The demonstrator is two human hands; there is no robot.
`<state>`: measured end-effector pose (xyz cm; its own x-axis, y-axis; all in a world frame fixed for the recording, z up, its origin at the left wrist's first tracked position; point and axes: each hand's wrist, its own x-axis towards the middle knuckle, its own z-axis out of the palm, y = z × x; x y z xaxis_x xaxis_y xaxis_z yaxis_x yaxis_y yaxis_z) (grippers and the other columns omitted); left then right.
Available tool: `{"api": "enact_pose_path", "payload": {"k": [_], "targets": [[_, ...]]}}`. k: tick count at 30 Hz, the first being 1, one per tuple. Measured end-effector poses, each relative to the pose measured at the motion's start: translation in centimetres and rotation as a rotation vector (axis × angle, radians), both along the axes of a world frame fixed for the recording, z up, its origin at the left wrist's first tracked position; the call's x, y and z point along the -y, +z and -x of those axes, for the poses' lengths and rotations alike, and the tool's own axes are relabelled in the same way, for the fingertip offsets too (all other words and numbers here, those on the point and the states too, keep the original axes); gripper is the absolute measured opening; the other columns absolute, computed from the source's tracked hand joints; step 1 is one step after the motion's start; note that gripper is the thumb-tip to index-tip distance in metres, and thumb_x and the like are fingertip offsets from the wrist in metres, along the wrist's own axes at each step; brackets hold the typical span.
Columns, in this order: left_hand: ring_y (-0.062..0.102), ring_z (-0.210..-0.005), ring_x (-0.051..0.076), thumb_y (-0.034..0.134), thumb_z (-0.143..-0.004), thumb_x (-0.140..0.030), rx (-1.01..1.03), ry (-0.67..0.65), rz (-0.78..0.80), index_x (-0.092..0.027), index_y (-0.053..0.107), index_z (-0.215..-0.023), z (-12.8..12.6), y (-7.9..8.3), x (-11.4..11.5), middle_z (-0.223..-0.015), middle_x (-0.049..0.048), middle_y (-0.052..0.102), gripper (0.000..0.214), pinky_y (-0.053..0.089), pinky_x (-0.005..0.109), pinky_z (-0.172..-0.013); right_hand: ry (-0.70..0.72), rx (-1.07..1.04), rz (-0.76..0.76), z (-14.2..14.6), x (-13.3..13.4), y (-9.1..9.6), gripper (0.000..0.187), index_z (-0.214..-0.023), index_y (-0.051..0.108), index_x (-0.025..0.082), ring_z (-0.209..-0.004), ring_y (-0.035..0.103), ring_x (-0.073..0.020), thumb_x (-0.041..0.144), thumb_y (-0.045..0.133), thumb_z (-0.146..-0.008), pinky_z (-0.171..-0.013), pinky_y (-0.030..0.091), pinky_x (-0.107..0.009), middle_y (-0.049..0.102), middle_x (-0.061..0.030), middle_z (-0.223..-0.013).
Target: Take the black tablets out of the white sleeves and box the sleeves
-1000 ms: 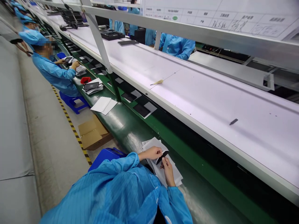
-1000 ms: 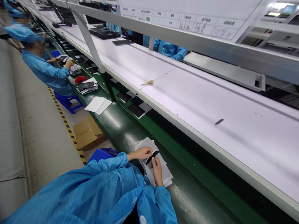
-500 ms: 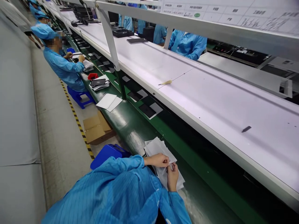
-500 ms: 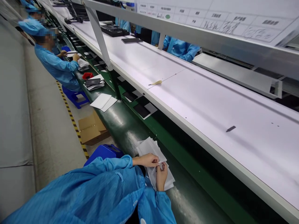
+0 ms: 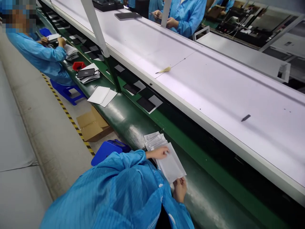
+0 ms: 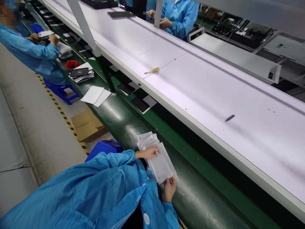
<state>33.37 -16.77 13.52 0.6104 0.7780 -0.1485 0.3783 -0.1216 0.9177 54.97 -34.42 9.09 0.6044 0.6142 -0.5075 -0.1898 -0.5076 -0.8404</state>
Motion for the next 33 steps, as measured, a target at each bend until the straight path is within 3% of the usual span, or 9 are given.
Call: {"api": "enact_pose_path", "payload": {"k": [3,6,11,16,21,27,30,33], "targets": [[0.069,-0.101,0.02,0.055,-0.087,-0.003,-0.216,0.3,-0.007,-0.014,0.072,-0.116,3.5,-1.3,-4.4,-0.122,0.0097,0.065,0.035,0.06,0.032,-0.095,-0.031,0.021,0.045,0.1,0.6,-0.2,0.04,-0.087,0.061,0.027,-0.068,0.07,-0.0228,0.051,0.076,-0.058,-0.064,0.062,-0.037,0.071,0.0004,-0.076],[0.063,-0.121,0.025,0.058,-0.087,-0.004,-0.394,0.441,-0.012,-0.015,0.071,-0.119,7.0,-2.3,-9.3,-0.133,0.0136,0.058,0.037,0.056,0.044,-0.111,-0.148,0.042,0.058,0.3,0.8,-0.6,0.039,-0.083,0.06,0.026,-0.064,0.067,-0.0231,0.052,0.073,-0.058,-0.063,0.06,-0.04,0.067,0.0008,-0.071],[0.042,-0.149,0.039,0.068,-0.085,-0.011,-0.581,0.453,0.01,-0.019,0.073,-0.125,10.1,-3.7,-17.0,-0.164,0.0168,0.04,0.041,0.044,0.059,-0.122,-0.227,0.092,0.065,-0.1,0.0,-0.9,0.033,-0.081,0.055,0.03,-0.062,0.065,-0.0264,0.056,0.066,-0.065,-0.062,0.057,-0.045,0.062,0.0016,-0.066],[0.031,-0.156,0.044,0.069,-0.086,-0.017,-0.711,0.458,0.07,-0.02,0.066,-0.14,9.2,-5.2,-22.1,-0.18,0.0157,0.022,0.054,0.036,0.066,-0.125,-0.237,0.142,0.052,-0.9,-0.3,-0.2,0.029,-0.082,0.056,0.031,-0.062,0.064,-0.0263,0.054,0.067,-0.068,-0.063,0.056,-0.047,0.062,0.0014,-0.068],[0.03,-0.159,0.046,0.068,-0.089,-0.021,-0.839,0.49,0.126,-0.012,0.041,-0.165,7.2,-6.7,-23.6,-0.182,0.023,0.012,0.081,0.03,0.064,-0.127,-0.23,0.199,0.052,-1.0,0.4,0.4,0.024,-0.078,0.052,0.032,-0.065,0.066,-0.0318,0.054,0.062,-0.073,-0.065,0.056,-0.054,0.057,0.0006,-0.063],[0.033,-0.157,0.048,0.064,-0.09,-0.023,-0.804,0.594,0.126,-0.007,0.033,-0.167,5.9,-6.8,-23.5,-0.179,0.0255,0.022,0.085,0.034,0.064,-0.127,-0.305,0.21,0.109,-1.1,-0.6,0.8,0.03,-0.083,0.054,0.03,-0.073,0.072,-0.0362,0.051,0.065,-0.064,-0.072,0.061,-0.06,0.063,-0.0022,-0.067],[0.041,-0.153,0.047,0.06,-0.093,-0.021,-0.71,0.616,0.085,-0.004,0.031,-0.166,6.5,-6.1,-22.3,-0.178,0.0277,0.021,0.08,0.04,0.062,-0.124,-0.357,0.241,0.141,-1.8,-2.4,1.6,0.033,-0.087,0.056,0.029,-0.083,0.074,-0.0387,0.05,0.065,-0.063,-0.078,0.061,-0.062,0.069,-0.0063,-0.079],[0.041,-0.156,0.044,0.055,-0.097,-0.021,-0.543,0.617,-0.006,-0.004,0.028,-0.167,7.5,-5.0,-19.5,-0.177,0.0286,0.018,0.077,0.042,0.056,-0.126,-0.34,0.373,0.086,-2.4,-5.3,2.6,0.033,-0.092,0.057,0.029,-0.093,0.072,-0.037,0.051,0.064,-0.068,-0.081,0.061,-0.058,0.07,-0.0075,-0.093]]}}
